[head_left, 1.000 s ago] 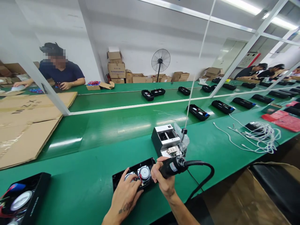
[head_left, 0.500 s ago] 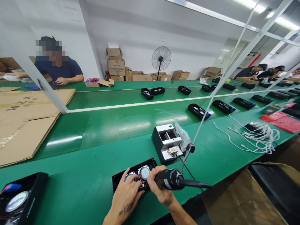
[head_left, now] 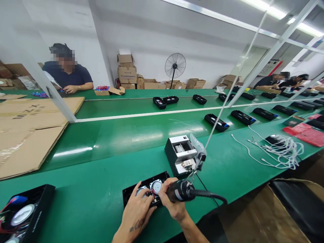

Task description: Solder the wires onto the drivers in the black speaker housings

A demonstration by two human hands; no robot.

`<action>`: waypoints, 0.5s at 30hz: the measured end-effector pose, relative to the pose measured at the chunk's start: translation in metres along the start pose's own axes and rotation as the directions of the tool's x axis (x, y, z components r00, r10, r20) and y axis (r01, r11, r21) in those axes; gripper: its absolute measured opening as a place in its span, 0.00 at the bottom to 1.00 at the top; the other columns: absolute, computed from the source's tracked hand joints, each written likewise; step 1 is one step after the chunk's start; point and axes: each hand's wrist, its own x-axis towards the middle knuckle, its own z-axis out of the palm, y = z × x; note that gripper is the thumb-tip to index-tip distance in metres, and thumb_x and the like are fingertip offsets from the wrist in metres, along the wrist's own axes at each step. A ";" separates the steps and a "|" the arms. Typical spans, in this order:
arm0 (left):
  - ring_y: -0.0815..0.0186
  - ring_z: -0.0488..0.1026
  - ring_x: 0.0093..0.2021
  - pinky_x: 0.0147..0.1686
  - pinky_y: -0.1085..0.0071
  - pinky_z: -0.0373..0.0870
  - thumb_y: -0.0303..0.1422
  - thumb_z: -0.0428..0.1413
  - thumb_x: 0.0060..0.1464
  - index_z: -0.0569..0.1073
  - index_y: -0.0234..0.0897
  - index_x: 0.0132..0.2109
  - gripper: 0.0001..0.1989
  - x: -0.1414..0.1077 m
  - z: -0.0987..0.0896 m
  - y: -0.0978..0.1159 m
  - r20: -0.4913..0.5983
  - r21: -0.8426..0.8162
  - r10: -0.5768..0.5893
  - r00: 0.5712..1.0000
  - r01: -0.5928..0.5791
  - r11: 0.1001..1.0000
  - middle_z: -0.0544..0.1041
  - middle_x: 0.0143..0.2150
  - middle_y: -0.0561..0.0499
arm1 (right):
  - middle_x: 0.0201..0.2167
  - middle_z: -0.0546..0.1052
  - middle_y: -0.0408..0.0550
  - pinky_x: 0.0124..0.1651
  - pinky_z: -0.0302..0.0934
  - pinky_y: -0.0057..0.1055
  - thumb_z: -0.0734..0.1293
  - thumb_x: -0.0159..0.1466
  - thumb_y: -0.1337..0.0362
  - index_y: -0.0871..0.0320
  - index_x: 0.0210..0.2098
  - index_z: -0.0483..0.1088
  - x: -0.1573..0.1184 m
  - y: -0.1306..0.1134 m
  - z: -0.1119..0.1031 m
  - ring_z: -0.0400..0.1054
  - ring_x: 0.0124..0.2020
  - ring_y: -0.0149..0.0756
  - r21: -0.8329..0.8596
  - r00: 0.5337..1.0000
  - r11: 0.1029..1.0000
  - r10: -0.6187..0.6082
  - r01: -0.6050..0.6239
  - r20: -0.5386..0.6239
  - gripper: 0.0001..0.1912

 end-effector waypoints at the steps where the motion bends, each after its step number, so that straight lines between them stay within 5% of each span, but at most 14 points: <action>1: 0.58 0.81 0.50 0.71 0.45 0.62 0.36 0.56 0.68 0.76 0.43 0.43 0.05 0.001 -0.004 -0.001 -0.010 -0.011 0.018 1.000 -0.018 1.000 0.84 0.35 0.54 | 0.24 0.71 0.36 0.28 0.66 0.33 0.71 0.67 0.61 0.51 0.46 0.67 0.003 -0.003 0.000 0.65 0.22 0.32 0.062 1.000 0.998 0.018 -0.017 -0.006 0.11; 5: 0.58 0.79 0.57 0.67 0.51 0.70 0.31 0.53 0.69 0.75 0.43 0.54 0.10 -0.007 -0.025 -0.024 -0.104 -0.028 0.067 0.992 -0.071 0.997 0.85 0.47 0.50 | 0.20 0.64 0.32 0.23 0.57 0.30 0.72 0.68 0.58 0.49 0.47 0.65 0.024 -0.026 -0.022 0.59 0.18 0.30 0.255 0.983 0.967 0.017 0.031 -0.182 0.13; 8: 0.60 0.78 0.58 0.67 0.54 0.69 0.21 0.48 0.63 0.76 0.44 0.53 0.19 -0.029 -0.034 -0.061 -0.227 0.060 0.108 0.968 -0.097 0.993 0.85 0.48 0.50 | 0.20 0.63 0.31 0.23 0.57 0.30 0.75 0.65 0.58 0.50 0.46 0.66 0.038 -0.034 -0.052 0.57 0.17 0.29 0.246 0.911 0.965 0.017 0.094 -0.412 0.16; 12: 0.59 0.76 0.61 0.69 0.54 0.66 0.20 0.49 0.56 0.78 0.47 0.45 0.20 -0.057 -0.035 -0.108 -0.210 0.224 0.205 0.956 -0.157 0.962 0.86 0.46 0.54 | 0.18 0.67 0.31 0.27 0.59 0.32 0.78 0.60 0.54 0.53 0.44 0.68 0.046 -0.015 -0.085 0.60 0.18 0.31 0.076 0.847 0.997 0.059 -0.022 -0.528 0.20; 15: 0.58 0.76 0.61 0.73 0.52 0.58 0.21 0.51 0.54 0.78 0.49 0.41 0.18 -0.063 -0.037 -0.120 -0.183 0.300 0.242 0.953 -0.181 0.937 0.85 0.45 0.56 | 0.18 0.69 0.33 0.26 0.58 0.31 0.79 0.59 0.51 0.56 0.46 0.69 0.046 0.007 -0.094 0.61 0.18 0.31 0.006 0.837 0.992 0.106 -0.122 -0.536 0.24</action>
